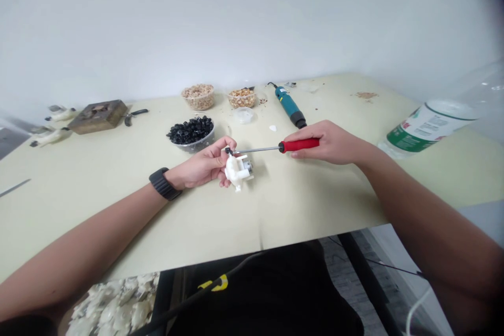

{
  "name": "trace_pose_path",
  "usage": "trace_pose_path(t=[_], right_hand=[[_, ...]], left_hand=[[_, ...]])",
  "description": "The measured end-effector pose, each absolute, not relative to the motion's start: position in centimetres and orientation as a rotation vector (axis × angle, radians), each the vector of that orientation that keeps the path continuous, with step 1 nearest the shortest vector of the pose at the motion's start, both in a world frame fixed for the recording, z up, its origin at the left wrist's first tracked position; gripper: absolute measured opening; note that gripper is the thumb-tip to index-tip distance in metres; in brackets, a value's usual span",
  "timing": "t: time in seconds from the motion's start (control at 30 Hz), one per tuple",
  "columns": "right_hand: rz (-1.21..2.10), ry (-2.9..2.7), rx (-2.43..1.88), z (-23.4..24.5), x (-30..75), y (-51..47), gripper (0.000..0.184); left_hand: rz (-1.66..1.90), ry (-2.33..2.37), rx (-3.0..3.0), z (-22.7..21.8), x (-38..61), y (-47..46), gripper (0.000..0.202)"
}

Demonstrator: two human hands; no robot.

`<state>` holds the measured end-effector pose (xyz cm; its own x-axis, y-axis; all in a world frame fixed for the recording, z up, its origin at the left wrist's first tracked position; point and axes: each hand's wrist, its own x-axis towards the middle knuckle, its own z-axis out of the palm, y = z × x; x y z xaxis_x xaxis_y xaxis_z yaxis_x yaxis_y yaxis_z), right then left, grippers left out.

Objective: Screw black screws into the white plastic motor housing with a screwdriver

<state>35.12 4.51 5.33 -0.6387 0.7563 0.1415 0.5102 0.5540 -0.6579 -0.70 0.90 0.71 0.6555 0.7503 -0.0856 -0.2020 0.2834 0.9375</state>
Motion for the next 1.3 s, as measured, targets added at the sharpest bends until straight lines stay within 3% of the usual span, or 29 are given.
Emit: trace_pose_path(t=[0.43,0.73,1.2,1.3], right_hand=[[0.948,-2.479,-1.157,6.6,35.4,4.1,0.032],[0.858,-2.558,-1.05,6.0,35.6,4.6,0.037],[1.004,-2.519,-1.096,6.4,35.4,4.4,0.038],[1.013,-2.46,-1.156,6.4,35.6,4.4,0.045]], left_hand=[[0.693,0.568,1.156,0.7,-0.5,0.7,0.034],[0.777,0.607,1.12,0.8,-0.2,0.7,0.037],[0.805,0.647,1.106,0.6,-0.4,0.9,0.039],[0.796,0.656,1.109,0.5,-0.4,0.8,0.038]])
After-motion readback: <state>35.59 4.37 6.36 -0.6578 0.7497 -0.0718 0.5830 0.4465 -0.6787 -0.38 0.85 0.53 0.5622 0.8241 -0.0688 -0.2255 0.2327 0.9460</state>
